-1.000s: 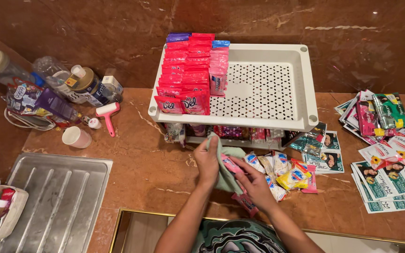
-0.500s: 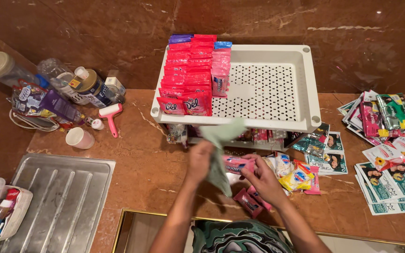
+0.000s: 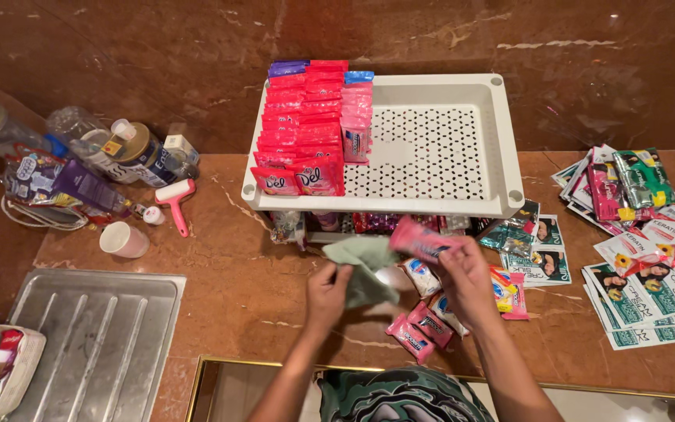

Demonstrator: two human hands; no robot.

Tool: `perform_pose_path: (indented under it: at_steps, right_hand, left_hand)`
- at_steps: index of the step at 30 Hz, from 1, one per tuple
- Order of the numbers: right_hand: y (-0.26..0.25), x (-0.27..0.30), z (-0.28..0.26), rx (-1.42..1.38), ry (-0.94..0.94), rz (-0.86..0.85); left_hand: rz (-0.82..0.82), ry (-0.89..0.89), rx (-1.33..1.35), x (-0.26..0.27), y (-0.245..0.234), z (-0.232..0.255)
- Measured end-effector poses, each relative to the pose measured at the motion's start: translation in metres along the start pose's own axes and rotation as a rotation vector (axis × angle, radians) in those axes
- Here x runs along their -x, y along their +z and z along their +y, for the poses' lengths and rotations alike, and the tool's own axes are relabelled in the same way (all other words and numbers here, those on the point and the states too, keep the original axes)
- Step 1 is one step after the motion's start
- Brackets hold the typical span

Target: The person wipes multiple small pink soap packets with a green cloth on a countertop. They pick up each packet, wipe it, and place it into a white plastic tray. The person repeats this process for several packets throughout the clip.

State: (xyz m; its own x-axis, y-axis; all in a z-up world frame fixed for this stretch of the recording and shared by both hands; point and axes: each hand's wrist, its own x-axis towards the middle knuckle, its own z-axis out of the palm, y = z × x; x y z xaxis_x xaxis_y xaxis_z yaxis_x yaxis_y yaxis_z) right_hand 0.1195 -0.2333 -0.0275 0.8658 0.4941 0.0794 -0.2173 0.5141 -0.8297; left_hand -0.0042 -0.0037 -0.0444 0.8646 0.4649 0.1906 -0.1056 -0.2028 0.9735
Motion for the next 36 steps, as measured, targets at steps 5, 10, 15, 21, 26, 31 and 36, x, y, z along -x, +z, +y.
perform_pose_path:
  at_steps: [5, 10, 15, 21, 26, 31, 36]
  right_hand:
    - [0.015, -0.002, 0.022, 0.355, -0.157, 0.184]
    - [0.045, 0.005, 0.038, 0.6, -0.477, 0.021]
    - [0.042, 0.013, 0.031, 0.837, -0.529, 0.087]
    - [0.035, 0.021, 0.039, 0.685, -0.371, 0.021]
    - [0.034, -0.006, 0.017, 0.77, -0.144, 0.201]
    - [0.06, -0.075, -0.013, 0.69, -0.403, 0.005]
    - [0.09, -0.143, -0.031, 0.954, -0.409, -0.037]
  left_hand:
    - [-0.005, -0.293, 0.297, 0.029, 0.062, -0.033]
    - [-0.023, -0.317, 0.961, 0.034, 0.102, 0.005]
    - [0.019, -0.178, 1.074, 0.019, 0.087, 0.025]
    - [0.267, -0.067, 0.948, 0.01, 0.055, -0.017]
    - [0.396, 0.068, 0.301, 0.002, 0.019, -0.046]
    - [0.121, -0.279, -0.225, -0.003, 0.021, -0.089]
    - [-0.068, 0.287, -0.661, 0.002, 0.032, -0.127]
